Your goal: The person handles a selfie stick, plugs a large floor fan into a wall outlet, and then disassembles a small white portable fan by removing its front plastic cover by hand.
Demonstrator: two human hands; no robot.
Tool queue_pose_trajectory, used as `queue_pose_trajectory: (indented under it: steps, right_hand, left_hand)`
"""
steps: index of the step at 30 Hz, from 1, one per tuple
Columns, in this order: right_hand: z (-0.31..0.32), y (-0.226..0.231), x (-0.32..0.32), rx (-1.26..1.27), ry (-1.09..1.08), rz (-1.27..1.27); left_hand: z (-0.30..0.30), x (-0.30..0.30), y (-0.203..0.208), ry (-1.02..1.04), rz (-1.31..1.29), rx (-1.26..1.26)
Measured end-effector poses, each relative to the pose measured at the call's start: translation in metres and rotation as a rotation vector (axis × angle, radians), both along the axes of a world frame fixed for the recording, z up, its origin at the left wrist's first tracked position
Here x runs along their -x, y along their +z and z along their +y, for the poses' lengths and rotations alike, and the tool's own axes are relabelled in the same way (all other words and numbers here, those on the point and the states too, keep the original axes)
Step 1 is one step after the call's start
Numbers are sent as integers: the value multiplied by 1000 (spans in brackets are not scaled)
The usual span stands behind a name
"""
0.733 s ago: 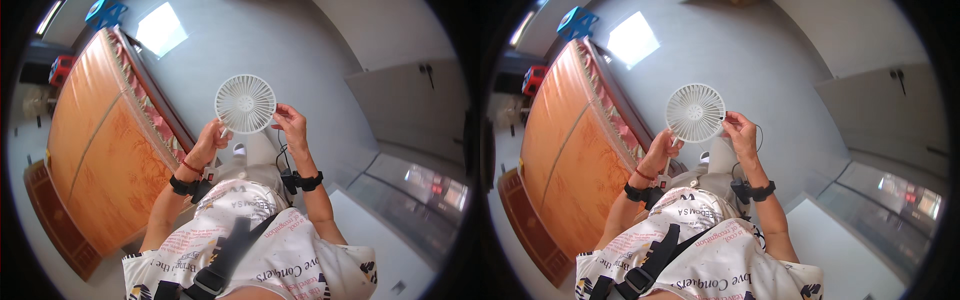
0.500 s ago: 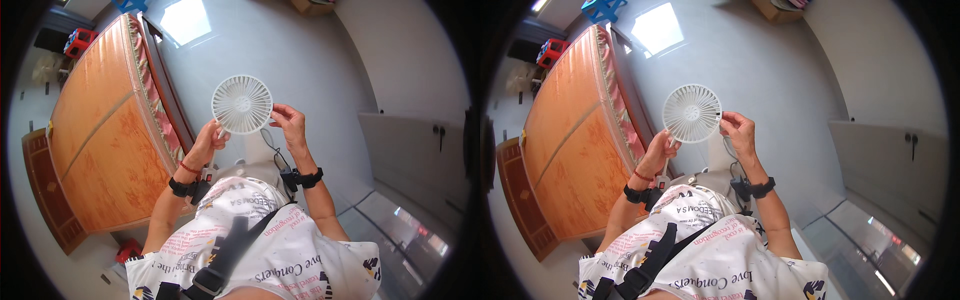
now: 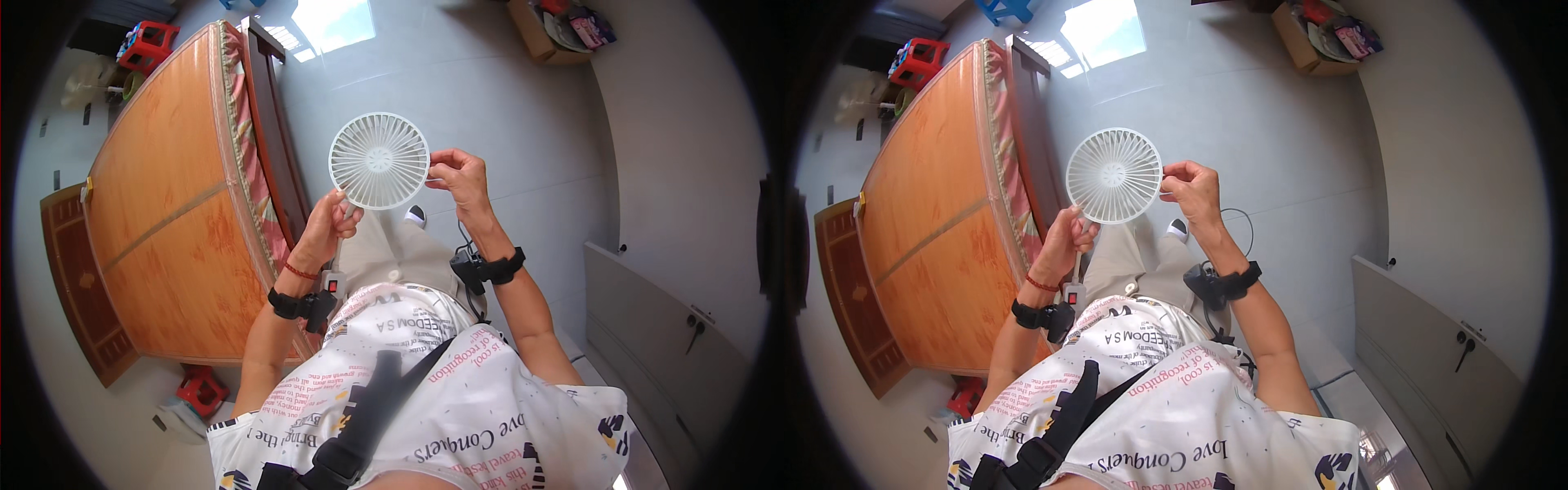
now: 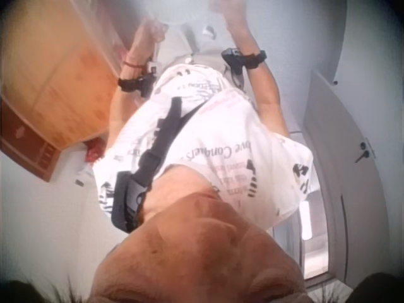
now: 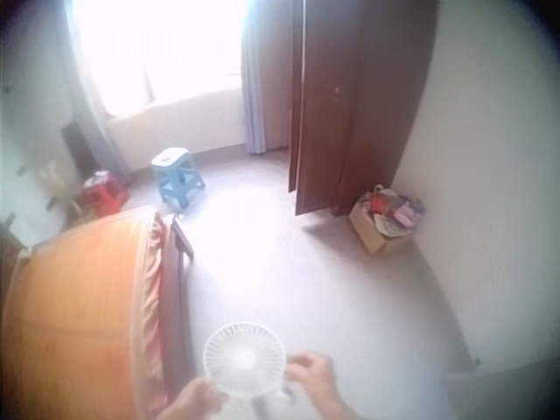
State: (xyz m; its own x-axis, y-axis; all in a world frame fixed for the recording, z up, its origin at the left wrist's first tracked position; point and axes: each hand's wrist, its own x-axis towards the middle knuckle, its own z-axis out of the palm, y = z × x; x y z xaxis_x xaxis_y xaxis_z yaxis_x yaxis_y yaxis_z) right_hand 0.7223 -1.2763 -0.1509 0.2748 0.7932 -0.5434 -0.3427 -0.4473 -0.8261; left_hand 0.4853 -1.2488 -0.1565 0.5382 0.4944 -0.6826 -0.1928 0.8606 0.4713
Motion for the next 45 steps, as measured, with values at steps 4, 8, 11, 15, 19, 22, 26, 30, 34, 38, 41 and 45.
queue_pose_trajectory:
  steps: [4, 8, 11, 15, 19, 22, 26, 30, 34, 38, 41, 45]
  right_hand:
    - [36, -7, -3, 46, -30, 29]
    - [92, -20, -3, 65, -48, 48]
    - [139, -24, 1, 74, -32, 85]
    - [206, -26, 5, 27, -40, 179]
    - [273, -24, 3, 26, 0, 208]
    - [315, -26, -1, 42, 19, 224]
    - [376, -40, -10, 33, 80, 223]
    - [434, -42, -22, 40, 147, 216]
    - [493, -40, -32, 44, 245, 232]
    - [532, -39, -39, 66, 348, 210]
    - [562, -41, -37, 58, 392, 187]
    - [589, -48, -25, -25, 381, 226]
  left_hand:
    - [41, -3, -8, -22, 17, -6]
    - [102, -3, -18, -58, -7, -27]
    - [152, 2, -19, -66, 38, -20]
    - [219, 6, -14, -77, 45, -65]
    - [278, 8, -18, -65, -24, -31]
    - [311, 7, -27, -21, -15, -3]
    - [361, -5, -30, 66, 35, 52]
    - [401, -10, -40, 65, 4, 8]
    - [433, -25, -31, 188, -13, 15]
    - [461, -33, -30, 272, 3, -19]
    - [479, -38, -29, 331, 22, -25]
    - [497, -30, -36, 372, 16, -62]
